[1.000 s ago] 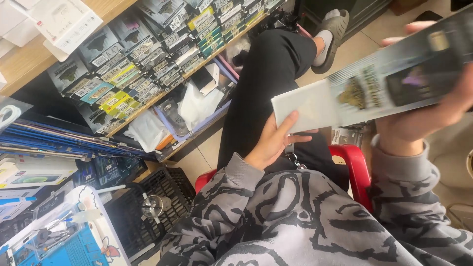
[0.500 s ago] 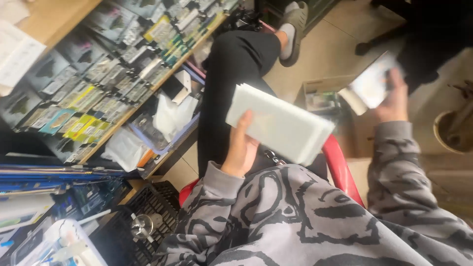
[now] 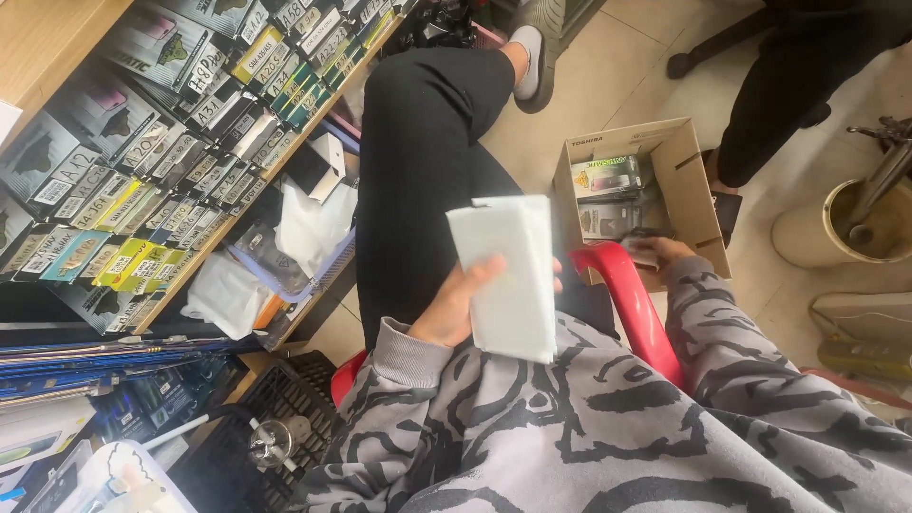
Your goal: Inspecting and sorting various small product boxes from a larger cardboard box in a storage area.
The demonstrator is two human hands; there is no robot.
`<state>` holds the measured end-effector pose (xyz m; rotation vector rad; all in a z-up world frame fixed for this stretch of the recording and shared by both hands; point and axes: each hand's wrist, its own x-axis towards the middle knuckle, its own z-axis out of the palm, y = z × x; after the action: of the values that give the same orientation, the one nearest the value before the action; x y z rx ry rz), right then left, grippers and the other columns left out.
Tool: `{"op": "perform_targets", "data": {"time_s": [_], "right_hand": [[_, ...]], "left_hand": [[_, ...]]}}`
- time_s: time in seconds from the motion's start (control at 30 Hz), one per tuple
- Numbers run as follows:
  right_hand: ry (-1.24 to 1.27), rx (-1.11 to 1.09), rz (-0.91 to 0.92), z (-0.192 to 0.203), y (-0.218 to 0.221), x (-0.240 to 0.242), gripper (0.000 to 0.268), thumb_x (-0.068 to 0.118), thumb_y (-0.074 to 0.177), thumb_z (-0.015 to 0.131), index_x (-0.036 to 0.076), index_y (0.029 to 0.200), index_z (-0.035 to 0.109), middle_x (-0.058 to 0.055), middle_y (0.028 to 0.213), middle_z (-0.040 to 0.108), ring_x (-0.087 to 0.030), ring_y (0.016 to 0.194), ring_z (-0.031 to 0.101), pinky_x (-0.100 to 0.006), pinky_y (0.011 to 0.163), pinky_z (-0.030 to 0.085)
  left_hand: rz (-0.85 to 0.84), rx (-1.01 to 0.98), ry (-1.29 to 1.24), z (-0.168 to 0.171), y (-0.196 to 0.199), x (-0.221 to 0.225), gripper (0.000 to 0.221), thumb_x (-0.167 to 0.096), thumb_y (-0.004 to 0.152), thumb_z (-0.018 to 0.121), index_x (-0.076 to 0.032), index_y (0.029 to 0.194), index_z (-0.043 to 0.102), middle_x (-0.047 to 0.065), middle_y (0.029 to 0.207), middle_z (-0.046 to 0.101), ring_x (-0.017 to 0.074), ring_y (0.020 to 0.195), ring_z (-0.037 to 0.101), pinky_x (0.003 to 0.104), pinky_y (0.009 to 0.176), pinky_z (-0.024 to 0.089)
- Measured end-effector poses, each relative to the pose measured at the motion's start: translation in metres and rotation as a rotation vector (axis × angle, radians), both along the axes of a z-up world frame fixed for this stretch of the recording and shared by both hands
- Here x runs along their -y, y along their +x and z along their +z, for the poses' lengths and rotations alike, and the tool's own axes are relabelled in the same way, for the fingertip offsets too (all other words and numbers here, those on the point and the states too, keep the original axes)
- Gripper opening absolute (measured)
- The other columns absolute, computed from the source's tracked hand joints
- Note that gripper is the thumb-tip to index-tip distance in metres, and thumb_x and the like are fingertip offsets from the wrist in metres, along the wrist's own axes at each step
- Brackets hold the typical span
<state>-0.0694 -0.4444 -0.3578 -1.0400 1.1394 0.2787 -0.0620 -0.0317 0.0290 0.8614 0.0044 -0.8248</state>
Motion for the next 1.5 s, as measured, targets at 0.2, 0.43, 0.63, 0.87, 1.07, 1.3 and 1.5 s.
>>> {"op": "perform_targets", "data": {"time_s": [0.2,0.43,0.63,0.87,1.07,1.3,1.5], "right_hand": [[-0.636,-0.288,0.097,-0.159,-0.017,0.071,0.093,0.014,0.066,0.097,-0.007,0.136,0.039,-0.034,0.123,0.063,-0.051,0.109,0.064,-0.073,0.07,0.059],[-0.932,-0.421,0.295,-0.073,-0.025,0.052,0.053,0.01,0.069,0.085,-0.002,0.118,0.069,-0.034,0.112,0.07,-0.052,0.102,0.068,-0.063,0.078,0.058],[-0.902,-0.378,0.427,-0.035,-0.032,0.026,0.039,0.018,0.083,0.083,-0.005,0.114,0.077,-0.034,0.11,0.073,-0.053,0.101,0.069,-0.061,0.079,0.059],[-0.824,-0.244,0.422,0.045,-0.036,-0.033,0.029,0.015,0.08,0.082,0.003,0.107,0.08,-0.025,0.087,0.077,-0.042,0.074,0.075,-0.042,0.063,0.062],[-1.1,-0.546,0.733,0.014,-0.025,-0.023,0.061,0.054,0.081,0.076,0.006,0.117,0.082,-0.021,0.131,0.071,-0.039,0.117,0.066,-0.045,0.098,0.053],[-1.272,0.08,0.533,0.022,0.045,0.022,0.031,0.024,0.108,0.065,-0.002,0.123,0.074,-0.025,0.112,0.073,-0.042,0.104,0.07,-0.051,0.083,0.056],[-0.821,0.686,0.299,0.307,0.059,-0.126,0.023,0.029,0.11,0.051,0.013,0.104,0.067,-0.002,0.086,0.063,-0.01,0.081,0.061,-0.025,0.075,0.05]], "left_hand": [[-0.378,0.356,-0.088,-0.018,-0.007,-0.006,0.031,-0.026,0.102,0.067,-0.015,0.13,0.059,0.009,0.125,0.071,0.0184,0.111,0.069,0.044,0.096,0.058],[0.021,0.467,0.164,-0.007,0.002,-0.001,0.022,-0.031,0.101,0.062,-0.01,0.104,0.058,0.008,0.091,0.071,0.0125,0.082,0.072,0.032,0.075,0.064],[0.134,0.553,0.253,-0.01,0.005,-0.008,0.027,-0.03,0.099,0.068,-0.009,0.106,0.054,0.001,0.087,0.057,0.008,0.08,0.058,0.029,0.079,0.056],[0.158,0.591,0.299,-0.032,0.005,-0.01,0.033,-0.032,0.097,0.071,-0.007,0.114,0.058,0.003,0.087,0.054,0.0108,0.084,0.056,0.036,0.084,0.051],[0.142,0.574,0.3,-0.035,0.007,-0.012,0.038,-0.035,0.096,0.072,-0.009,0.118,0.054,0.003,0.094,0.054,0.0112,0.092,0.054,0.035,0.088,0.048],[0.16,0.603,0.268,-0.045,0.009,-0.008,0.039,-0.032,0.096,0.074,-0.009,0.121,0.056,0.001,0.098,0.057,0.0076,0.099,0.054,0.034,0.091,0.048],[0.102,0.494,0.453,-0.051,0.016,-0.006,0.072,-0.046,0.074,0.077,-0.017,0.134,0.049,0.011,0.126,0.065,0.0273,0.113,0.067,0.045,0.096,0.062]]}}
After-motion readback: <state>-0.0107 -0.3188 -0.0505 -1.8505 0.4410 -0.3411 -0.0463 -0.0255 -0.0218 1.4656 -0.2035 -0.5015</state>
